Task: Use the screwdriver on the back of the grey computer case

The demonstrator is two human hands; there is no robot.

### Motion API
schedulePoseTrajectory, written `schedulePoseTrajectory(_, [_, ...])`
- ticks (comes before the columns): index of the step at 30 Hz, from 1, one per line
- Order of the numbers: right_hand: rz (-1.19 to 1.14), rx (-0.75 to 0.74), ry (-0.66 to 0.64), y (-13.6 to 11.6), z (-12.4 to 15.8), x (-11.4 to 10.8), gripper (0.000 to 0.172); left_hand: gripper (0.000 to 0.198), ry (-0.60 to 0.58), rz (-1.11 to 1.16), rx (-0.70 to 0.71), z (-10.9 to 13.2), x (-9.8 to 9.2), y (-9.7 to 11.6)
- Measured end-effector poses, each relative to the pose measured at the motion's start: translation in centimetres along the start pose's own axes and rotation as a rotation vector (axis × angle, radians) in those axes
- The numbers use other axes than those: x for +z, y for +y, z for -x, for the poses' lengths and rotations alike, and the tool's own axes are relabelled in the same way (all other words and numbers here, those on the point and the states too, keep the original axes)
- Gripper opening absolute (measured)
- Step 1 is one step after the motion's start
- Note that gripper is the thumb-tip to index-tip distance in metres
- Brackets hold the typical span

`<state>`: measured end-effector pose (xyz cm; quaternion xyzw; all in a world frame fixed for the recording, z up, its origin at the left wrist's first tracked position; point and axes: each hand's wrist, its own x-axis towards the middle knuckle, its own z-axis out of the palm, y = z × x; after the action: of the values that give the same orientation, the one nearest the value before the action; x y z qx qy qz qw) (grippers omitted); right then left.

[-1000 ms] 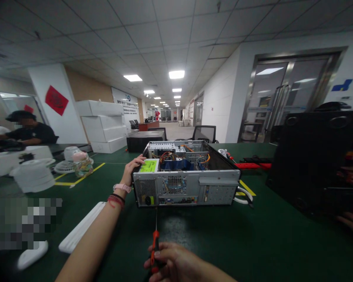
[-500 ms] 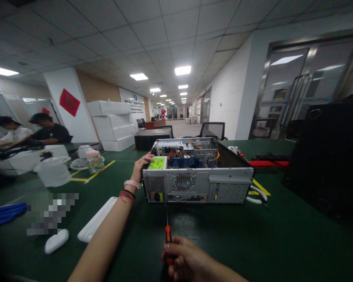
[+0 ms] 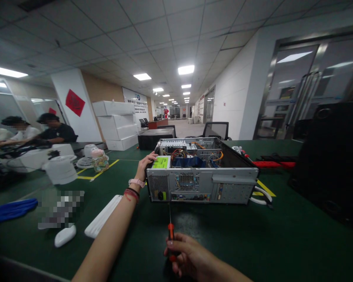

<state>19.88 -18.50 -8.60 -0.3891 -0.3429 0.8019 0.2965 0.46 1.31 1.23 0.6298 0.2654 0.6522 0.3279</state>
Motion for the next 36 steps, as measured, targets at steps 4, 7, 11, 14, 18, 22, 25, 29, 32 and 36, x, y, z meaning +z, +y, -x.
schedulePoseTrajectory(4, [0.002,-0.002,-0.003,0.17,-0.14,-0.19,0.045,0.018,0.001,-0.013,-0.007,-0.01,0.03,0.05])
schedulePoseTrajectory(7, [0.004,-0.001,0.010,0.07,0.04,-0.03,0.043,0.018,0.000,-0.020,-0.003,-0.01,0.05,0.03])
schedulePoseTrajectory(11, [-0.004,-0.005,0.024,-0.19,0.34,0.34,0.040,0.018,0.002,-0.020,-0.001,0.02,0.09,0.02])
schedulePoseTrajectory(14, [-0.005,-0.007,0.012,-0.23,0.33,0.41,0.040,0.017,0.004,-0.011,-0.007,0.04,0.12,0.09])
schedulePoseTrajectory(18, [-0.011,0.009,0.006,-0.25,0.25,0.36,0.042,0.016,0.002,-0.014,-0.006,0.05,0.10,0.23])
schedulePoseTrajectory(22, [0.002,0.024,0.032,-0.40,0.45,0.47,0.040,0.016,-0.002,-0.006,-0.005,0.04,0.05,0.25])
schedulePoseTrajectory(25, [0.004,0.028,0.035,-0.47,0.58,0.54,0.039,0.016,-0.007,-0.007,-0.008,0.04,0.02,0.23])
schedulePoseTrajectory(29, [0.005,0.021,0.034,-0.42,0.58,0.53,0.041,0.017,-0.006,-0.015,-0.004,0.08,0.04,0.22])
schedulePoseTrajectory(32, [0.006,0.016,0.028,-0.32,0.49,0.43,0.042,0.017,-0.008,-0.021,-0.002,0.11,0.04,0.18])
schedulePoseTrajectory(36, [0.006,0.000,-0.025,-0.31,0.33,0.30,0.042,0.017,-0.006,-0.027,-0.001,0.06,0.01,0.04])
